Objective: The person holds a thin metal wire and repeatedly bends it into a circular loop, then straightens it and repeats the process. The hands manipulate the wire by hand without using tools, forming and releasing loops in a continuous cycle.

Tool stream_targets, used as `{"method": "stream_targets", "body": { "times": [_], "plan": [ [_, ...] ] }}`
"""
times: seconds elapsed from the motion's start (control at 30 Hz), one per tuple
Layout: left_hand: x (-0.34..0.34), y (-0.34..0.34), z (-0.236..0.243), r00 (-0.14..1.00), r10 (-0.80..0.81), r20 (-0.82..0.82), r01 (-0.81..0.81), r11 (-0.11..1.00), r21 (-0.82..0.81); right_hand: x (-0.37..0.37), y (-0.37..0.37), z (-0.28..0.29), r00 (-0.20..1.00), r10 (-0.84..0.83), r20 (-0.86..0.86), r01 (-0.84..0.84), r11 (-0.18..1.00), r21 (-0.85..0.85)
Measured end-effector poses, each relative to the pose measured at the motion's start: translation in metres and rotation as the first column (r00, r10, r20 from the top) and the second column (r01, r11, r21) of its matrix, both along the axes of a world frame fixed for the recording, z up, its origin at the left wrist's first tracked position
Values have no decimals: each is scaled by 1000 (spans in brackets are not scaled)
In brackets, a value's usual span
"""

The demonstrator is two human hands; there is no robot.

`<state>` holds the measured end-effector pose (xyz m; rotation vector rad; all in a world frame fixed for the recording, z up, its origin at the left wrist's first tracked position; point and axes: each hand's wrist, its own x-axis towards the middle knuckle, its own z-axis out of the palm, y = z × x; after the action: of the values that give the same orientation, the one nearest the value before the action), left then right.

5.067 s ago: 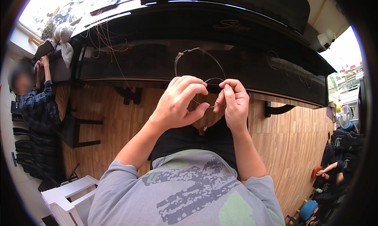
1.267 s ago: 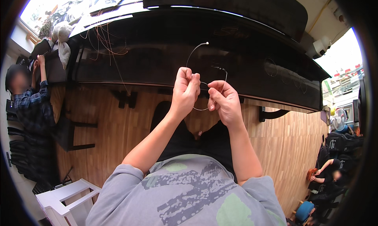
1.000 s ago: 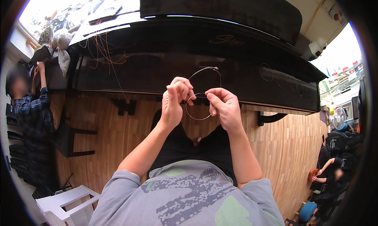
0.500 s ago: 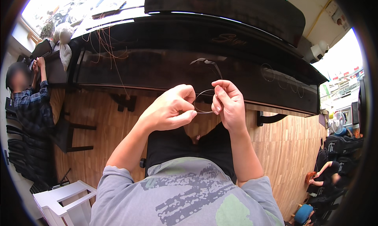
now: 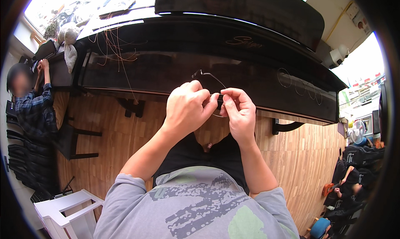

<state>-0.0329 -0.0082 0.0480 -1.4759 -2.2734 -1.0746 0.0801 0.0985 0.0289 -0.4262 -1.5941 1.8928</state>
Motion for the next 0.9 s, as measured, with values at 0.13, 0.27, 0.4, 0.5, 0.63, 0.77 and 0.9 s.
{"method": "stream_targets", "body": {
  "times": [0.13, 0.27, 0.4, 0.5, 0.63, 0.77, 0.9],
  "plan": [
    [-3, 4, -4, 997, 55, -59, -55, 998, 10, 0, 2, -3, 994, 65, -84, -68, 997, -34],
    [0, 6, -1, 995, 54, 84, -57, 998, 38, 2, 3, 0, 982, 122, -141, -136, 987, -88],
    [-11, 10, -11, 995, -98, -2, 96, 973, 208, 3, 3, 0, 982, 123, -145, -136, 987, -83],
    [-8, 8, -12, 915, -294, 276, 224, 939, 259, 4, 1, -1, 984, 112, -138, -124, 989, -80],
    [-1, 6, -17, 771, -376, 514, 283, 925, 252, 3, 0, -6, 994, 34, -105, -37, 999, -28],
    [7, 8, -18, 665, -408, 625, 257, 912, 321, 3, 0, -12, 996, -13, -84, 20, 996, 89],
    [9, 10, -33, 505, -485, 715, 197, 870, 451, 3, -7, -5, 998, -41, -42, 48, 982, 181]
  ]
}}
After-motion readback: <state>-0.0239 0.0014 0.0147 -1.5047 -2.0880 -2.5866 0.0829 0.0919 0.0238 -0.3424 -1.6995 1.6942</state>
